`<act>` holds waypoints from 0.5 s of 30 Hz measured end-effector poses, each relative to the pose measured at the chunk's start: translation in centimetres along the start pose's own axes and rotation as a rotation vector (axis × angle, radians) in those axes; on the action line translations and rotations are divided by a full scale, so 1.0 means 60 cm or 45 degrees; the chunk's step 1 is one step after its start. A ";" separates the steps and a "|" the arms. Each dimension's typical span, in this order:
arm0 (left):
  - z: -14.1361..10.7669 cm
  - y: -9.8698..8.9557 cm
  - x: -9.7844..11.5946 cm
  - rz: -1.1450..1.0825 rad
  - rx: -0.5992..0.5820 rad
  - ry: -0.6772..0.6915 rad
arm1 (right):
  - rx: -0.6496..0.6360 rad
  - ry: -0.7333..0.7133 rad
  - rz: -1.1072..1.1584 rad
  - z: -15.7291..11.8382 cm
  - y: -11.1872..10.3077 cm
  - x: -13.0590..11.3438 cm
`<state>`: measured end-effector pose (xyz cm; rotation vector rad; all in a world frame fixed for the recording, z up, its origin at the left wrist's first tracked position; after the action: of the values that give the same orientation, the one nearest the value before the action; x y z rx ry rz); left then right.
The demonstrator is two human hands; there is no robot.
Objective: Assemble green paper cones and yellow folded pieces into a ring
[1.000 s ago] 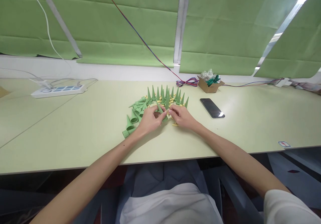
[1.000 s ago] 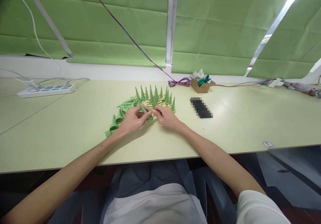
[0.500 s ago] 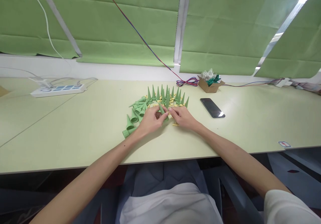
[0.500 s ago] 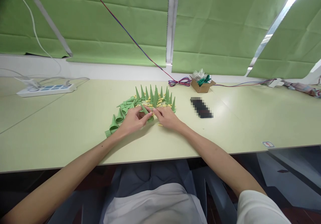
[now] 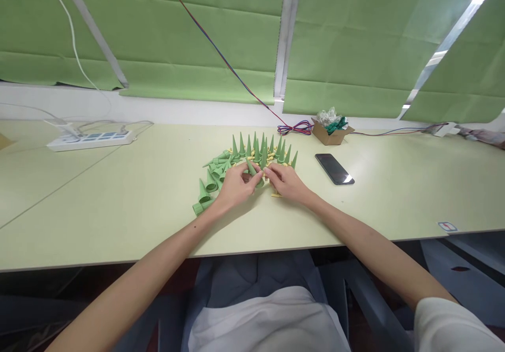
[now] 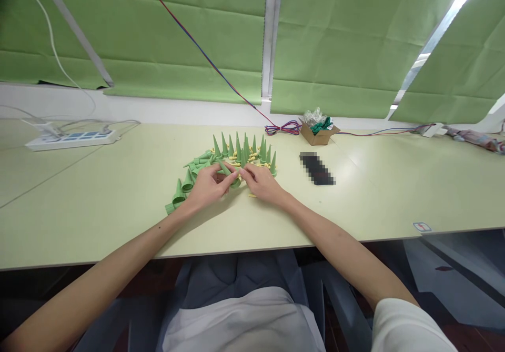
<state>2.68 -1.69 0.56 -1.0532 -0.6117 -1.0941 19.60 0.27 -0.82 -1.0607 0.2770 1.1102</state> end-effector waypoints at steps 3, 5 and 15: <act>0.001 0.001 -0.004 0.038 0.001 0.035 | -0.021 -0.019 -0.027 0.000 0.000 0.001; 0.002 0.002 -0.006 0.075 0.009 0.076 | -0.033 -0.027 -0.042 0.000 0.000 0.003; 0.001 0.003 -0.007 0.130 0.006 0.176 | -0.041 -0.021 -0.099 -0.001 -0.001 0.006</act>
<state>2.71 -1.45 0.20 -0.9848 -0.4456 -1.0658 19.82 0.46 -1.06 -1.0814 0.2041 1.0563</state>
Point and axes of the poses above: each hand's wrist, its own z-axis towards the middle knuckle, its own y-axis out of the palm, x = y × z, the point moved 2 cm from there along z, towards the middle knuckle, and after that the axes turned 7 degrees about x, right-handed, at the moved point
